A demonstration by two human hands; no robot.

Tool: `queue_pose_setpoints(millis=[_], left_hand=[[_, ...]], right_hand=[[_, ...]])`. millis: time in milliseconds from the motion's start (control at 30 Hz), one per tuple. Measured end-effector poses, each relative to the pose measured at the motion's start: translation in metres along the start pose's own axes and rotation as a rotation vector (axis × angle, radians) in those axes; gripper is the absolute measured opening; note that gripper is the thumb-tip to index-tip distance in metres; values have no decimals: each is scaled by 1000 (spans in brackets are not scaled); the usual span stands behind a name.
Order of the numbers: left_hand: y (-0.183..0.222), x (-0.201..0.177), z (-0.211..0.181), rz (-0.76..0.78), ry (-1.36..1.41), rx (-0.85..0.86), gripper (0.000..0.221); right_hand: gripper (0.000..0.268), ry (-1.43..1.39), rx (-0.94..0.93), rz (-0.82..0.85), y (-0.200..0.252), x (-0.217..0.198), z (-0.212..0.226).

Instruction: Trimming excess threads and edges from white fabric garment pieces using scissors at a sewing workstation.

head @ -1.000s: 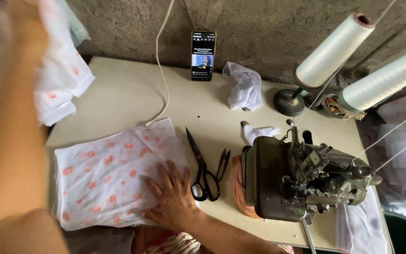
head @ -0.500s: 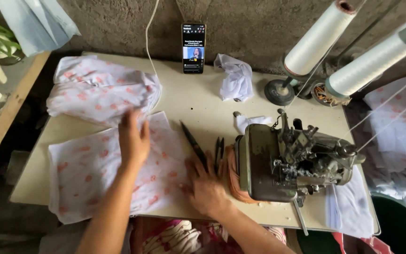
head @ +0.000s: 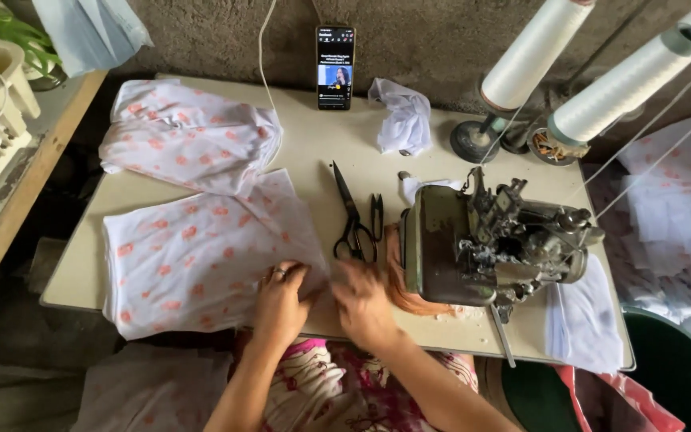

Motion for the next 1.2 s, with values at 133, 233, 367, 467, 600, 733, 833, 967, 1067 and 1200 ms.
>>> queue_pose_setpoints(millis=[133, 233, 367, 467, 600, 733, 833, 967, 1067, 1200], left_hand=[[6, -1, 3, 138, 11, -21, 45], [9, -7, 2, 106, -12, 9, 29], [4, -19, -3, 65, -2, 26, 10], [3, -17, 2, 108, 33, -21, 6], [-6, -4, 29, 54, 216, -197, 11], [-31, -36, 45, -72, 358, -309, 21], [-52, -100, 30, -217, 444, -298, 16], [-65, -187, -34, -349, 461, -183, 11], [-41, -206, -77, -309, 470, -61, 7], [23, -222, -114, -361, 501, 26, 4]], right_hand=[[32, -3, -23, 63, 6, -19, 22], [36, -7, -14, 68, 19, -6, 11], [30, 22, -51, 15, 24, -3, 8], [21, 6, -72, -33, 22, -8, 14], [20, 11, -78, -52, 21, -6, 12], [24, 22, -52, -20, 25, 0, 8], [35, -64, -23, 8, 26, 3, 5], [63, -316, 96, -149, -20, -31, 24], [85, -732, -140, -388, -88, -103, 62], [50, -609, -252, -165, -101, -142, 72]])
Point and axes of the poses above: each hand's wrist, its own y-axis away from the middle knuckle, its own x-axis out of the palm, z = x × y, the point moved 1 cm from there along -y, towards the middle knuckle, and after that the axes turned 6 degrees about -y, right-handed, at the moved point
